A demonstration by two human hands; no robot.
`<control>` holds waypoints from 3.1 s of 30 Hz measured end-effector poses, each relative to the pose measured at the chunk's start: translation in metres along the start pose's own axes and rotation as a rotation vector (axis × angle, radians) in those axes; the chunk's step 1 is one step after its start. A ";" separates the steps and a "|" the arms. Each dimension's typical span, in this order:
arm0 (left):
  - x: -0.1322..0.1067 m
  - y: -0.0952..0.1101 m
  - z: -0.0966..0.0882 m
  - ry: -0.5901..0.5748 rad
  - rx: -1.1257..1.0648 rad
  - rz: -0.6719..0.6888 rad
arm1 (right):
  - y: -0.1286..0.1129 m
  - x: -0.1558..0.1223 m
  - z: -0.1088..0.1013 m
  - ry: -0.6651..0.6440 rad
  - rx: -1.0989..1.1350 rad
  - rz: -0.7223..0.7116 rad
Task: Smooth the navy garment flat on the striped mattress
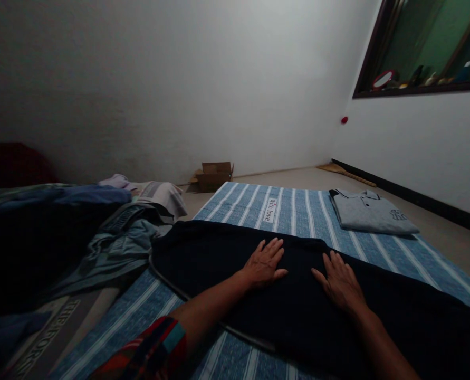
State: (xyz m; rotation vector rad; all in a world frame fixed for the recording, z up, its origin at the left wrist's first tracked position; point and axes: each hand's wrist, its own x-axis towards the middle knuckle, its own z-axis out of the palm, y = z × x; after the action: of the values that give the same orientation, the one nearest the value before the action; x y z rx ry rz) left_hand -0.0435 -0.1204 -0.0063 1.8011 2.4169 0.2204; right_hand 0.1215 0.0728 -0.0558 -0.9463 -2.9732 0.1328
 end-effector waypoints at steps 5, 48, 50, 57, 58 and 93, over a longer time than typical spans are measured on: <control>0.000 -0.002 0.005 -0.005 -0.013 -0.027 | 0.003 0.002 0.003 0.011 0.012 -0.008; -0.049 -0.031 -0.005 -0.015 -0.048 -0.281 | 0.008 0.001 -0.001 0.039 0.000 -0.008; -0.048 -0.031 -0.007 -0.011 -0.043 -0.288 | 0.006 0.001 -0.003 0.037 0.003 -0.007; -0.048 -0.027 -0.014 -0.028 -0.028 -0.310 | 0.002 0.001 -0.008 0.030 0.036 -0.004; -0.048 -0.027 -0.014 -0.029 -0.023 -0.312 | 0.002 0.001 -0.009 0.027 0.041 -0.003; -0.073 -0.058 -0.028 -0.008 0.017 -0.660 | 0.005 -0.001 0.000 0.059 0.030 -0.018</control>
State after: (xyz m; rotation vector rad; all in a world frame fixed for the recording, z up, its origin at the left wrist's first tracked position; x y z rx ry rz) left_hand -0.0822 -0.2084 0.0108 0.9135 2.8389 0.1210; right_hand 0.1254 0.0765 -0.0558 -0.9043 -2.9168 0.1459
